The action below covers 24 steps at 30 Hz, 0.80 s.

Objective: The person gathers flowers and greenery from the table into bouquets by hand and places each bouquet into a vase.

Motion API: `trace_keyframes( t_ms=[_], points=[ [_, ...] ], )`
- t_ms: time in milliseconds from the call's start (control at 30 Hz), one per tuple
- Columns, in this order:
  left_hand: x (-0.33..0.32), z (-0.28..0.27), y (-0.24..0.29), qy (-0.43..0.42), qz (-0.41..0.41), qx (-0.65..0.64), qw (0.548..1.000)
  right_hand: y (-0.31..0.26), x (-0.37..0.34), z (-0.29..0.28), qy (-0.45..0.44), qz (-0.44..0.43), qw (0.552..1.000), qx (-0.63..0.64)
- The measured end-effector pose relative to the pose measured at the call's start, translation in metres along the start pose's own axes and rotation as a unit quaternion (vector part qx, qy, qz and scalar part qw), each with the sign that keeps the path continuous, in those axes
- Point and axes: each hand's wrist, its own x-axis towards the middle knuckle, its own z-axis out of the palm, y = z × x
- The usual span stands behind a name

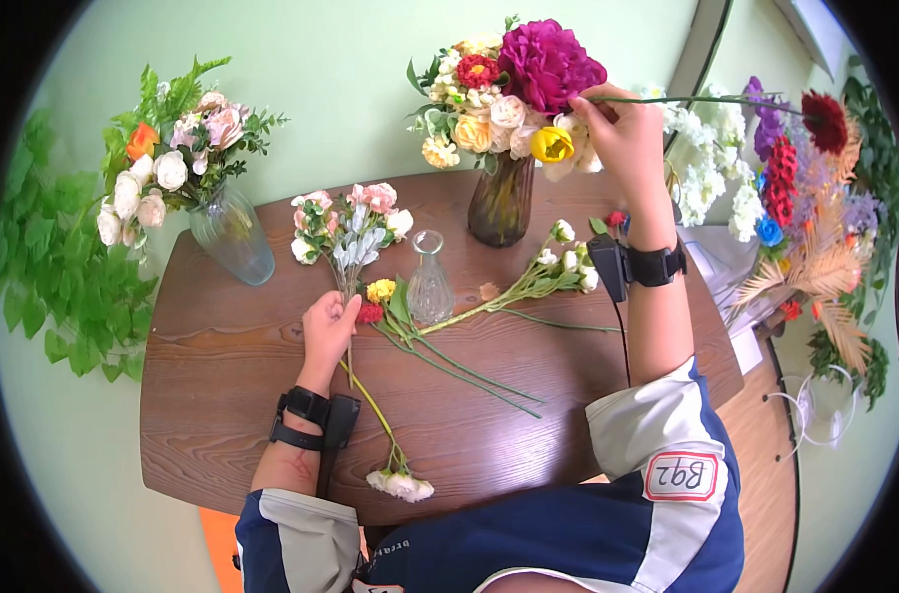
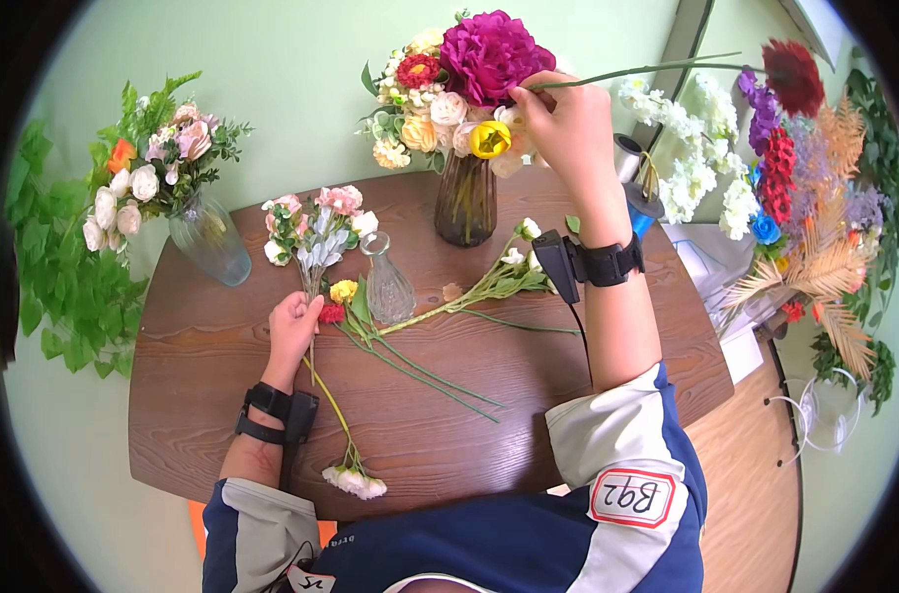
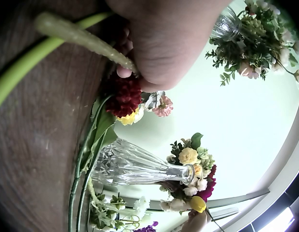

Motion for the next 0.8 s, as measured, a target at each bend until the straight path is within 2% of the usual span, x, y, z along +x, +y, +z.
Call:
trace_keyframes(
  t_ms=[100,167,300,367,400,467,600,700,800],
  points=[
    [0.001,0.001,-0.003,0.000,-0.003,-0.007,1.000,-0.011,0.002,-0.007,-0.046,-0.002,0.999,-0.022],
    [0.000,0.001,-0.004,0.000,-0.002,-0.011,1.000,-0.020,0.004,-0.013,-0.123,0.056,0.989,-0.065],
    [0.001,0.000,-0.003,-0.003,-0.004,0.003,1.000,-0.012,-0.004,-0.008,-0.116,0.026,0.990,-0.079],
    [0.001,0.001,-0.003,-0.003,-0.004,-0.001,1.000,-0.002,-0.004,0.001,-0.024,0.026,0.998,-0.047],
    [0.001,0.001,-0.003,-0.002,-0.004,-0.005,1.000,0.003,-0.005,0.005,-0.025,0.027,0.998,-0.048],
    [0.001,0.001,-0.003,-0.002,-0.002,-0.007,1.000,0.013,-0.005,0.012,0.038,0.009,0.999,0.004],
    [0.001,0.001,-0.004,-0.003,-0.002,-0.021,1.000,0.012,-0.010,0.016,-0.012,0.023,0.999,-0.040],
    [0.002,0.001,-0.005,0.002,0.007,0.001,1.000,0.010,-0.012,0.017,-0.066,-0.002,0.994,-0.086],
    [0.001,0.000,-0.004,-0.004,0.007,-0.014,1.000,0.001,-0.009,0.019,-0.008,0.104,0.991,-0.082]
  ],
)
